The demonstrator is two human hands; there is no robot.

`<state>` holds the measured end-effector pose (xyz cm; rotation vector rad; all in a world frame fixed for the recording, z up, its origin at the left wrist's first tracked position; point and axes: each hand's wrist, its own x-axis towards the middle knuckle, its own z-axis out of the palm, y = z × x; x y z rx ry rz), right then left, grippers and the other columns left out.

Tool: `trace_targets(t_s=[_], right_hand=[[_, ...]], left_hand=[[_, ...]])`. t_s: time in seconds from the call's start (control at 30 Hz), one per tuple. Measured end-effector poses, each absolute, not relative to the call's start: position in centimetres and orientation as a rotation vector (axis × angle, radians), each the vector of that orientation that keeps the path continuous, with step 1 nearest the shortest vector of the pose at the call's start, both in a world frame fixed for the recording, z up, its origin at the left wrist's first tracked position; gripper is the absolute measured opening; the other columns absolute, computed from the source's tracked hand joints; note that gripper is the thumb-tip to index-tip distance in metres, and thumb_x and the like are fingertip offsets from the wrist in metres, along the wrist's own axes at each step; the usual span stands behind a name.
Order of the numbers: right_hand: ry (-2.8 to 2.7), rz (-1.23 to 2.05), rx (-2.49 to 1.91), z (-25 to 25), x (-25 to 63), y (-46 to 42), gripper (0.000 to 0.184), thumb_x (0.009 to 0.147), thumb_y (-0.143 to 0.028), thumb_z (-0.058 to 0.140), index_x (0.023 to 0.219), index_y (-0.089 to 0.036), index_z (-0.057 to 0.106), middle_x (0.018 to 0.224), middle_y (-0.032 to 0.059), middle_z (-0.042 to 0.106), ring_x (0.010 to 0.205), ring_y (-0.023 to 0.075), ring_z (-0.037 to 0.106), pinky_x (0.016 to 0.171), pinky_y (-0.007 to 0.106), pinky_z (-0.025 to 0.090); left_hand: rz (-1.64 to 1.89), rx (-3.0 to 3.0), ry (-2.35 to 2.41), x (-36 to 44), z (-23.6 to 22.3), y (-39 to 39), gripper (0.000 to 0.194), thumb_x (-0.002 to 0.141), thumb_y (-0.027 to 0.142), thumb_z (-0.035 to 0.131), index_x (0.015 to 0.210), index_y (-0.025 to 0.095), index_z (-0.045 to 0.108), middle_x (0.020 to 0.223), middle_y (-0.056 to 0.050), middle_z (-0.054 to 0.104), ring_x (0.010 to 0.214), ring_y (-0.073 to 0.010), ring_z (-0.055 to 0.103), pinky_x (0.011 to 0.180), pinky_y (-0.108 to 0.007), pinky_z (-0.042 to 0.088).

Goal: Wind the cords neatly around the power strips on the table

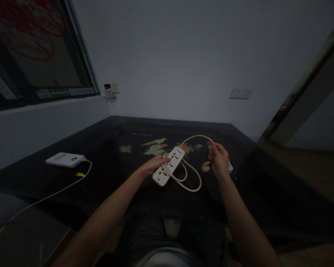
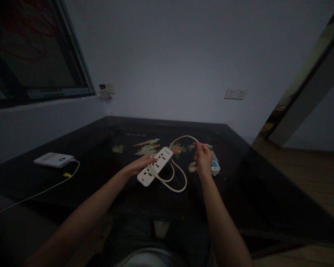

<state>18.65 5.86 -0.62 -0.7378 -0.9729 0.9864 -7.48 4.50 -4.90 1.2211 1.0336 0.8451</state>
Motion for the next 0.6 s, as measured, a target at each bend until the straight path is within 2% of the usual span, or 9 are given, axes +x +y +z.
trace_targets(t_s=[0.17,0.37,0.47,0.53,0.6], right_hand=[[-0.984,0.962,-0.742,-0.8,18.6,5.9,0.034,0.067,-0.046,0.074,0.081,-0.017,0.064,0.045,-0.0126,0.028,0.036,0.0021,0.019,0.034,0.016,0.013],[-0.981,0.929,-0.741,-0.7,18.9,6.0,0.032,0.068,-0.045,0.073,0.08,-0.017,0.064,0.045,-0.0126,0.027,0.036,0.0026,0.02,0.034,0.016,0.013],[-0.976,0.908,-0.74,-0.7,19.3,6.0,0.032,0.069,-0.046,0.073,0.079,-0.017,0.064,0.045,-0.0129,0.026,0.035,0.0023,0.019,0.033,0.016,0.013],[-0.969,0.898,-0.74,-0.6,19.5,6.1,0.032,0.069,-0.046,0.074,0.079,-0.017,0.064,0.045,-0.0129,0.027,0.035,0.0022,0.02,0.033,0.016,0.013],[-0.96,0.892,-0.739,-0.6,19.6,6.0,0.033,0.068,-0.046,0.074,0.079,-0.016,0.064,0.045,-0.0127,0.027,0.035,0.0021,0.02,0.033,0.016,0.013]], left_hand=[[0.812,1.422,1.321,-7.7,-5.1,4.9,0.028,0.08,0.036,0.058,0.089,0.01,0.065,0.073,-0.008,0.068,0.064,-0.0179,0.063,0.061,-0.029,0.048],[0.698,1.694,1.605,-8.3,-4.5,4.9,0.034,0.078,0.045,0.059,0.085,0.013,0.066,0.084,-0.012,0.068,0.087,-0.0276,0.063,0.072,-0.034,0.047],[0.653,1.791,1.677,-8.3,-4.1,4.6,0.043,0.079,0.046,0.058,0.102,0.011,0.064,0.097,-0.016,0.068,0.097,-0.0317,0.062,0.08,-0.038,0.047],[0.641,1.847,1.712,-8.1,-4.0,4.3,0.056,0.079,0.046,0.058,0.121,0.008,0.055,0.108,-0.02,0.065,0.104,-0.0334,0.06,0.085,-0.04,0.045],[0.623,1.897,1.726,-8.0,-3.8,3.9,0.068,0.079,0.047,0.058,0.133,0.008,0.045,0.111,-0.021,0.064,0.105,-0.0337,0.06,0.086,-0.041,0.045]])
